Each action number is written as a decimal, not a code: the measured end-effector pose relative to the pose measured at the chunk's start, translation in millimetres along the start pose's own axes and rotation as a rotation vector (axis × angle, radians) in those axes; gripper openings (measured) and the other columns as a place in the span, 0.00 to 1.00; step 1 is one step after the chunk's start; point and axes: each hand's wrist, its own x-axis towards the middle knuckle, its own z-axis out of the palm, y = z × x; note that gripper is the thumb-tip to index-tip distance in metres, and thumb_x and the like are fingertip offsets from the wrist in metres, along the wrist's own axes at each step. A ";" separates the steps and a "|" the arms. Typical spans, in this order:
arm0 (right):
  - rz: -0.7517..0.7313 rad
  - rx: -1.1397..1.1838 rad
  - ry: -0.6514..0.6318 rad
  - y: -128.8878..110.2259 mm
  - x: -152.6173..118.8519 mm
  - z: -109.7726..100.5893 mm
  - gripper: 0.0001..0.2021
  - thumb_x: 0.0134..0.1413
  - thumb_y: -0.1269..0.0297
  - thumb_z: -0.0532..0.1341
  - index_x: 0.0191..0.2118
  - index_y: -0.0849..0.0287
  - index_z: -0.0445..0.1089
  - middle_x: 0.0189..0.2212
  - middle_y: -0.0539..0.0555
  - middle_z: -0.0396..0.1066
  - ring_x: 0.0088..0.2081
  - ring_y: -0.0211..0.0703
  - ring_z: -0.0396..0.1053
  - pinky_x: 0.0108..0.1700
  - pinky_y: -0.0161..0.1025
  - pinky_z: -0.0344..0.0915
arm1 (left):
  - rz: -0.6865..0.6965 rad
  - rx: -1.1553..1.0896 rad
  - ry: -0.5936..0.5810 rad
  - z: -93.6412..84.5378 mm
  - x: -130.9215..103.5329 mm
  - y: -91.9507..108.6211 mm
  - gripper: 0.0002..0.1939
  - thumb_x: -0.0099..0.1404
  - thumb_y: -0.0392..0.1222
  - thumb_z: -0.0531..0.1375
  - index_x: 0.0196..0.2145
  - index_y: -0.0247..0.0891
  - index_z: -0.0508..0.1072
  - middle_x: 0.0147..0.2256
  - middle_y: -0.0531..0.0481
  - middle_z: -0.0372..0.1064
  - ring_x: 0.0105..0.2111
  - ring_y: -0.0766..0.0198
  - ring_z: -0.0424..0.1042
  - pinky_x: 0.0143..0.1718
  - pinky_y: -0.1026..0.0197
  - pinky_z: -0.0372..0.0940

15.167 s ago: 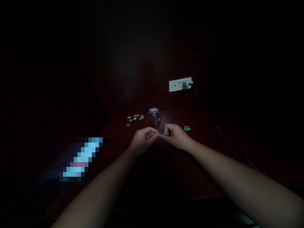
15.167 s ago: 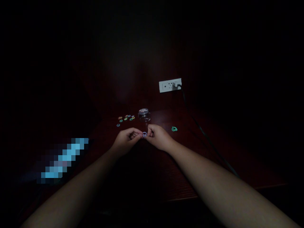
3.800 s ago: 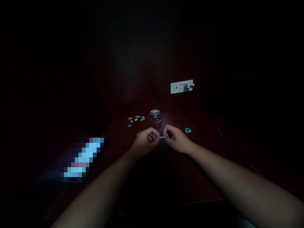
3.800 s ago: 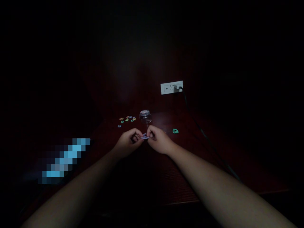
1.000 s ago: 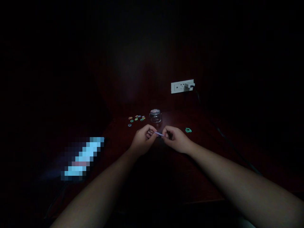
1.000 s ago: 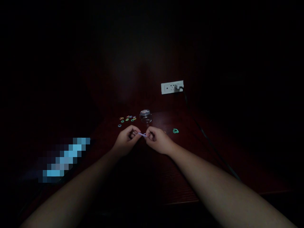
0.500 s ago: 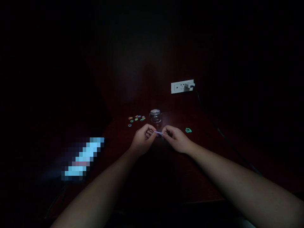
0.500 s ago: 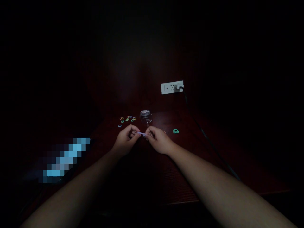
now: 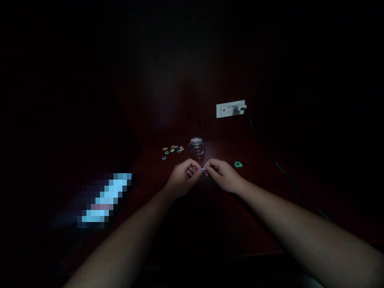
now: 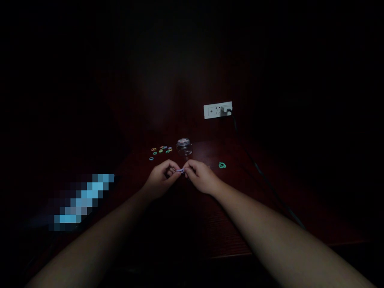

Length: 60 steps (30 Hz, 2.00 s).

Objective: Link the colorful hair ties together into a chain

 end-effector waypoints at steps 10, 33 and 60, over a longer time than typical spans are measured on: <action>-0.010 0.003 -0.002 -1.3 -0.7 -1.2 0.10 0.57 0.65 0.50 0.27 0.60 0.62 0.22 0.49 0.64 0.25 0.34 0.61 0.29 0.32 0.56 | 0.005 0.031 -0.008 -0.5 0.4 -1.6 0.06 0.58 0.40 0.57 0.31 0.34 0.67 0.25 0.53 0.64 0.23 0.73 0.60 0.24 0.70 0.57; 0.084 0.101 -0.059 -2.1 -1.5 1.8 0.17 0.58 0.58 0.48 0.22 0.60 0.60 0.16 0.48 0.63 0.19 0.33 0.60 0.24 0.31 0.56 | 0.028 -0.027 -0.108 2.0 -0.9 -1.9 0.09 0.58 0.38 0.57 0.37 0.35 0.65 0.29 0.51 0.66 0.27 0.71 0.64 0.27 0.69 0.60; -0.043 0.103 0.099 1.9 0.8 -0.6 0.05 0.47 0.67 0.59 0.26 0.62 0.69 0.25 0.52 0.67 0.26 0.36 0.61 0.29 0.34 0.57 | 0.013 0.133 0.074 -0.8 2.4 -3.5 0.11 0.57 0.44 0.59 0.35 0.35 0.74 0.28 0.49 0.73 0.26 0.68 0.69 0.26 0.67 0.63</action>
